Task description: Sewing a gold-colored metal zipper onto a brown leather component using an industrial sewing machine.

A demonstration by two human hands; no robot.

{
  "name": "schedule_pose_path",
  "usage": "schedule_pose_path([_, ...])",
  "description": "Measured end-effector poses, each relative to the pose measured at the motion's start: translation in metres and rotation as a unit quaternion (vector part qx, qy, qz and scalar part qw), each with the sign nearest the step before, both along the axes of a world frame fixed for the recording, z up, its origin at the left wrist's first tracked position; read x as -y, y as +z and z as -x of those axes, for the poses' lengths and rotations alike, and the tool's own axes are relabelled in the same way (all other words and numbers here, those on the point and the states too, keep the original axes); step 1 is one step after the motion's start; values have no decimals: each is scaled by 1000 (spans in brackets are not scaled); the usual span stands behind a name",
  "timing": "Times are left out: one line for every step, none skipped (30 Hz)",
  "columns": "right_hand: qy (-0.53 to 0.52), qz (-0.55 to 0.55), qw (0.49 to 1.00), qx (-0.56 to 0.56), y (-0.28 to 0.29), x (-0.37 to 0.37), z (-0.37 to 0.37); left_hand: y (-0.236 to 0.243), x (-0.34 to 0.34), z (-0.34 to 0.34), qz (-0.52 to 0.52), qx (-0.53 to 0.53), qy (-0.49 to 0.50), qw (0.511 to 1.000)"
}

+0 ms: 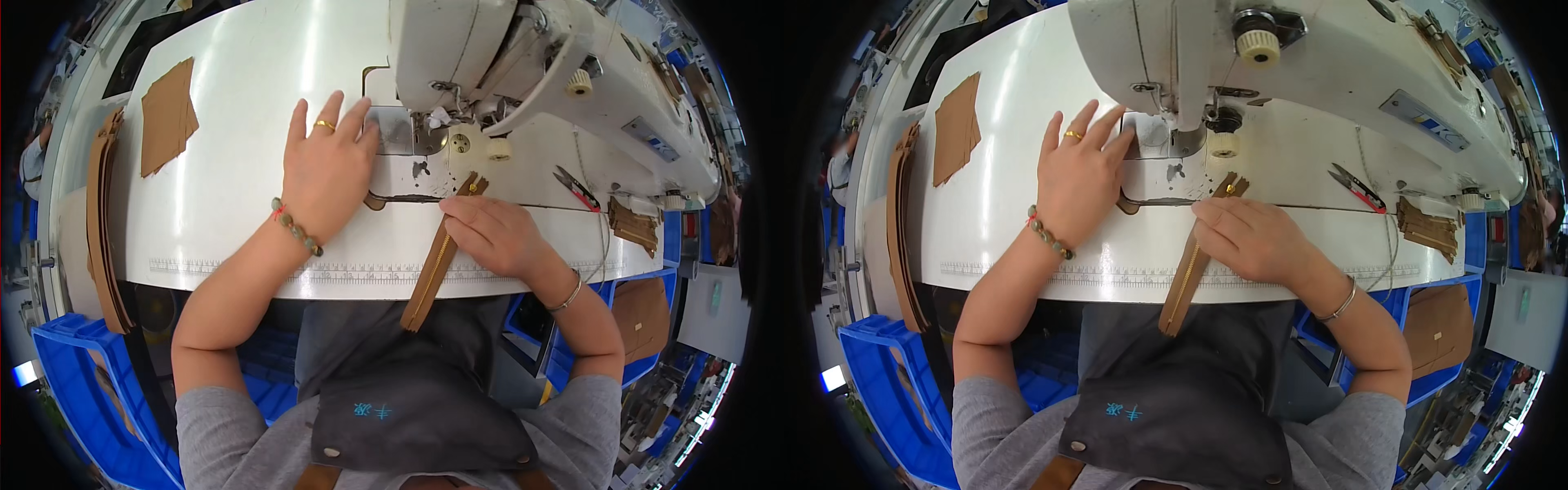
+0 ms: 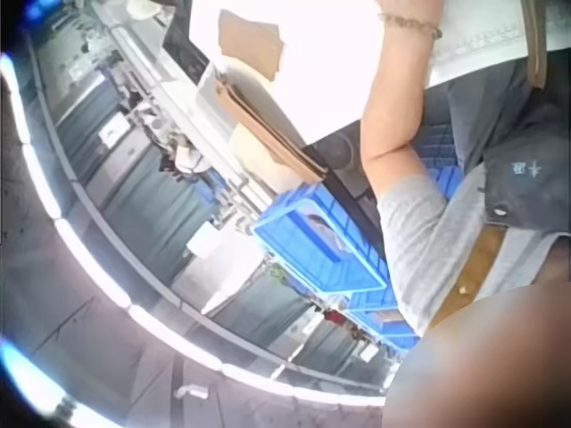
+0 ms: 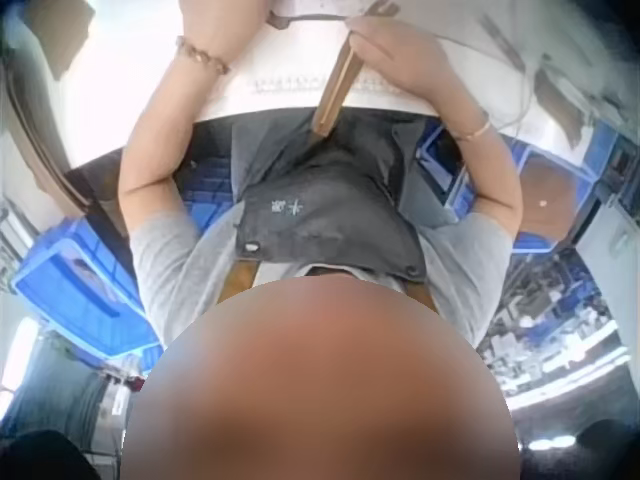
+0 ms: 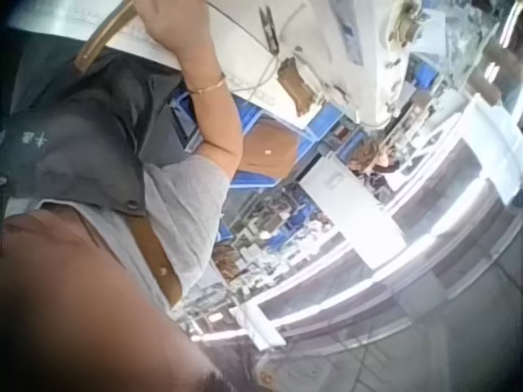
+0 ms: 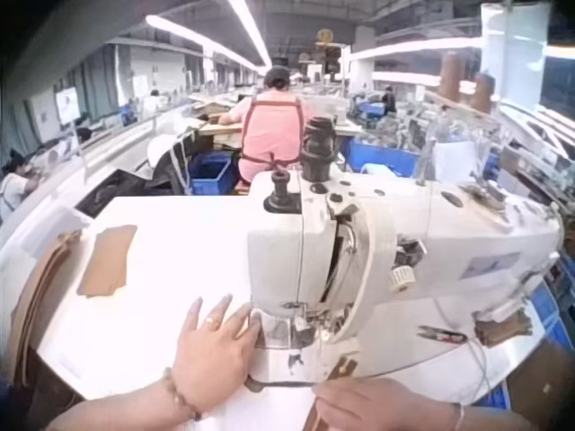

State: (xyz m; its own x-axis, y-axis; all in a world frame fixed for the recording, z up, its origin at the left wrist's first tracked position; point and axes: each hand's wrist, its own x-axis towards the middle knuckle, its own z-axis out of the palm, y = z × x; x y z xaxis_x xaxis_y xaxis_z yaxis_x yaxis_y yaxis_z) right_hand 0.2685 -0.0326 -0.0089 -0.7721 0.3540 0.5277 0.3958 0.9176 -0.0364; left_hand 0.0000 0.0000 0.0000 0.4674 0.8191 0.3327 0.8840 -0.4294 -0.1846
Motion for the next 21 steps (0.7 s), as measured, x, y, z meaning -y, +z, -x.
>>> schedule_pose_path([1,1,1000,0,1,1,-1,1,-3,-1,-19,52,0,998])
schedule_pose_path([2,-3,1000,-5,3,0,-2,3,-5,-3,-41,104,-1,994])
schedule_pose_path([3,-21,1000,-2,-2,-8,4,0,-14,1,-62,102,-2,993])
schedule_pose_path([1,-18,1000,-1,-2,-7,5,-2,-13,-3,-14,177,-24,984])
schedule_pose_path([0,-17,1000,-4,-2,-6,4,-4,-13,-8,24,256,-53,965])
schedule_pose_path([0,-11,1000,3,-2,-4,4,-7,-16,-14,55,304,-48,950])
schedule_pose_path([-1,-10,1000,5,-2,-3,4,-10,-21,-17,56,306,-43,949])
schedule_pose_path([0,-12,1000,2,-1,-3,4,-12,-25,-18,80,298,-36,951])
schedule_pose_path([5,-10,1000,9,0,-3,4,-14,-31,-18,102,290,-29,951])
schedule_pose_path([9,1,1000,5,1,-4,4,-14,-38,-15,99,291,-24,951])
schedule_pose_path([12,11,1000,-4,2,-4,5,-14,-45,-11,87,272,-5,958])
schedule_pose_path([14,13,1000,1,2,-4,5,-13,-49,-7,89,253,14,963])
schedule_pose_path([11,11,1000,-1,1,-4,5,-13,-52,-2,76,253,13,964])
schedule_pose_path([9,7,1000,-7,1,-4,5,-11,-53,4,86,271,32,958])
schedule_pose_path([9,10,1000,-2,1,-5,5,-10,-54,8,105,288,52,950])
schedule_pose_path([6,5,1000,0,0,-5,5,-9,-50,9,86,277,45,956])
schedule_pose_path([3,-1,1000,-4,0,-5,5,-10,-44,8,91,274,52,956])
schedule_pose_path([4,3,1000,2,0,-5,5,-11,-38,4,47,253,3,966])
schedule_pose_path([1,4,1000,4,0,-5,6,-11,-31,1,18,226,-42,973])
schedule_pose_path([-2,2,1000,0,0,-4,6,-12,-23,-3,3,183,-56,981])
schedule_pose_path([0,7,1000,8,1,-4,6,-12,-16,-9,5,185,-53,981])
